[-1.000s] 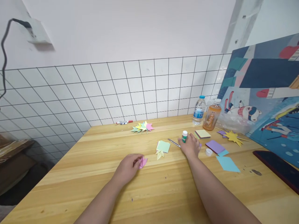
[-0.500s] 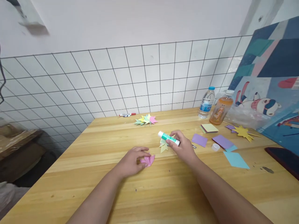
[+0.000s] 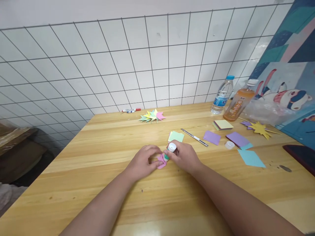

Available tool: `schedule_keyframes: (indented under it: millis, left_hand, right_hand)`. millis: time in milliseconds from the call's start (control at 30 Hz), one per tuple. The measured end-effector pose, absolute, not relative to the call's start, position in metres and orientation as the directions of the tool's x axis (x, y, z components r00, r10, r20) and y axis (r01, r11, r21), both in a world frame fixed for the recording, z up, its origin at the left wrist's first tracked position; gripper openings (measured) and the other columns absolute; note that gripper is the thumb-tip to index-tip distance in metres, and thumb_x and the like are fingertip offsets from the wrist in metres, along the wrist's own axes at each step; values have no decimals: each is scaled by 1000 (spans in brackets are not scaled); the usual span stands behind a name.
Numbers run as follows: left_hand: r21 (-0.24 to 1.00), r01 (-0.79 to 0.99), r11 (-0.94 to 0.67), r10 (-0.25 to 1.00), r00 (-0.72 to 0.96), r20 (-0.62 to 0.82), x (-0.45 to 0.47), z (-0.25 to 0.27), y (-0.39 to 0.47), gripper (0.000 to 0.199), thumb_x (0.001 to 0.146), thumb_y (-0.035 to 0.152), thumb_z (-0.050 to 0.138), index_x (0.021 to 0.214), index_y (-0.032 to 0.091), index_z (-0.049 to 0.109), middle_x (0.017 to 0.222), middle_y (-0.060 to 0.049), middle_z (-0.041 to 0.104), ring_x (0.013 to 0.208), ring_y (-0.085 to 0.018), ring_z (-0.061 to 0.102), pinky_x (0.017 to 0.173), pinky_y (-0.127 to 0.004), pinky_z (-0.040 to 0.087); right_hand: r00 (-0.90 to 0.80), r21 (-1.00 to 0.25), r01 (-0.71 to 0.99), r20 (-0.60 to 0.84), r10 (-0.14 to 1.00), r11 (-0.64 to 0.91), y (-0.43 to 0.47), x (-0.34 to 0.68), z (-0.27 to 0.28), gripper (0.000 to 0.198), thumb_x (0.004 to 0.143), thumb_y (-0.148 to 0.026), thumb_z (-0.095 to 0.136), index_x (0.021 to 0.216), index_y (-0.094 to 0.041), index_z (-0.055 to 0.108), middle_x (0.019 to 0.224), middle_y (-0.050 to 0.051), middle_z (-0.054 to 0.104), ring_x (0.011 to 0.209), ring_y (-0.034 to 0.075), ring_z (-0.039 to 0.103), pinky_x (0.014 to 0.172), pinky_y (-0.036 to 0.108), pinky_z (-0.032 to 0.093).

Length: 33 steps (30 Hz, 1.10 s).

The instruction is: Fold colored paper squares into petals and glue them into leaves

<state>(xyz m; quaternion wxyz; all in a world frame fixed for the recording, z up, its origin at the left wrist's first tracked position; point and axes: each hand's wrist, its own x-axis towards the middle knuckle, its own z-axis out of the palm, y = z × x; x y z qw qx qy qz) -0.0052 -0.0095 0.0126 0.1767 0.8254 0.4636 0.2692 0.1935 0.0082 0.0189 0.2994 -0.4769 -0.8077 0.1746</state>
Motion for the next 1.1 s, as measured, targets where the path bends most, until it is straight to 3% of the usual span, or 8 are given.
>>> schedule_keyframes:
  millis: [133,233,333,433,900,1100]
  left_hand:
    - [459,669,-584,811,501,302,-10,17,-10,10,79,29,59,82,24,67,91,-3,66,88,-17,58,82,-31,44]
    - [332,648,-685,726,644,241,-8,25,-16,19,86,25,50,88,26,69,97,-2,66,91,-17,57,81,-31,43]
    - [175,692,-701,713,672,199,0,31,-26,21,87,28,48,97,26,66,97,-3,66,95,-20,54,84,-36,40]
    - [103,716,-690,722,672,167,6,32,-33,20,87,27,48,96,24,66,90,-4,67,95,-21,53,87,-39,37]
    - [192,712,-676,736,665,127,7,30,-34,24,85,33,50,104,25,63,93,-4,62,91,-21,55,88,-39,39]
    - [192,717,-670,741,659,125,8,32,-34,25,84,35,53,105,26,63,94,-3,62,92,-21,56,96,-43,33]
  right_hand:
    - [-391,-542,687,285,875,484,8,193,19,28,83,-48,49,78,-21,55,59,-3,57,54,12,49,52,22,26]
    - [-404,-528,697,270,874,486,8,193,20,26,83,-46,51,78,-21,55,59,-3,57,54,12,49,51,22,26]
    - [-426,-521,693,260,866,498,8,193,22,24,82,-45,51,78,-21,55,61,-3,57,54,11,49,51,22,25]
    - [-435,-508,698,257,863,504,7,193,24,23,82,-44,53,77,-21,54,61,-4,58,54,11,49,51,22,25]
    - [-432,-528,683,265,862,505,8,191,23,24,81,-45,55,78,-21,54,65,-3,59,56,11,50,52,22,27]
    - [-427,-525,689,263,865,500,8,189,22,27,82,-49,52,80,-21,54,65,-2,59,56,11,50,52,22,26]
